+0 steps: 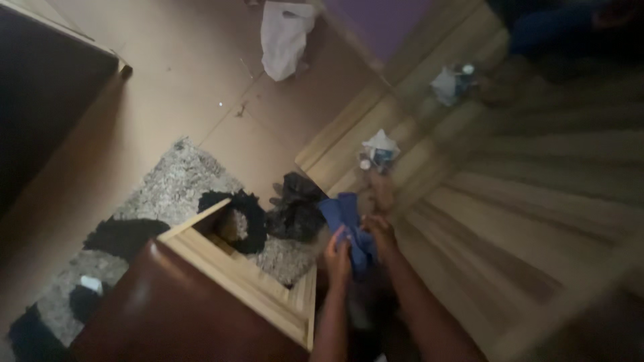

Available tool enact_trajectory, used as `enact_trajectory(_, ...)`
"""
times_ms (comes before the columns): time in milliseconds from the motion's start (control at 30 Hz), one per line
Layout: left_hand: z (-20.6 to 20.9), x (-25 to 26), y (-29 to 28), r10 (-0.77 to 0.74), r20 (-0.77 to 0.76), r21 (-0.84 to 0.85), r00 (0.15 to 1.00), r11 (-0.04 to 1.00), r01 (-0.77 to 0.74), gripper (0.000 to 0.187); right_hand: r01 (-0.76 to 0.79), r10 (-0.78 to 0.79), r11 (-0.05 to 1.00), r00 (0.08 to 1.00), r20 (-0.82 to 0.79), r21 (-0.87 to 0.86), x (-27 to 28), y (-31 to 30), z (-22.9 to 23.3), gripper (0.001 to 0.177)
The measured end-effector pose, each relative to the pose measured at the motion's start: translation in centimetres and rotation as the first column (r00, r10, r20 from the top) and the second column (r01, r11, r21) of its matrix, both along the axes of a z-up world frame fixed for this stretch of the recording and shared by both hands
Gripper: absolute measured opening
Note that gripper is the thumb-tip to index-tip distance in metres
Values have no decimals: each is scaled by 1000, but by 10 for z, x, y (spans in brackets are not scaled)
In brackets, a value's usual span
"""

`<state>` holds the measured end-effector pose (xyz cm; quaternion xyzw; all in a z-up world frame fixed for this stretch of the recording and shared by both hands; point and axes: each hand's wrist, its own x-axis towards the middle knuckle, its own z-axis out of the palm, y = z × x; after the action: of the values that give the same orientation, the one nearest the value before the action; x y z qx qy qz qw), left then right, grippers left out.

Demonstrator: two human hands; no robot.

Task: The person organizes items on a wooden shelf in a bedroom. They pick up a blue cloth, a patterned bag, and small boxes, placing them onto the shelf.

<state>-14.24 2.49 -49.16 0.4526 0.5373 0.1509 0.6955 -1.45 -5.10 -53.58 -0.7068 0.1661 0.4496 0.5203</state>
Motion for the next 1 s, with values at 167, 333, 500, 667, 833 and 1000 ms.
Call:
enact_trajectory(167, -62, 3, -6, -1, -69, -95, 998, 995, -5, 35, -56, 61, 997, 995, -76, 54, 17, -4, -104, 30)
enact_trajectory(333, -106, 19, 8, -187, -222, -64, 957, 982, 177, 36, -463, 541, 829, 805, 243, -313, 41, 2, -203, 36)
enact_trajectory(500, -156, 31, 17, -305, -283, -113, 909, 952, 284, 40, -530, 678, 676, 719, 151, -512, 50, -2, -269, 40)
enact_trajectory(667, -175, 13, 12, -237, -200, 37, 951, 968, 249, 32, -575, 776, 529, 626, 81, -624, 51, -2, -306, 44)
enact_trajectory(833, -173, 11, 15, -250, -186, -107, 950, 967, 233, 29, -602, 851, 396, 525, 30, -694, 65, 7, -332, 48)
enact_trajectory(1000, -170, -2, 16, -309, -292, -102, 905, 951, 292, 28, -644, 913, 291, 409, 3, -708, 35, 0, -325, 53)
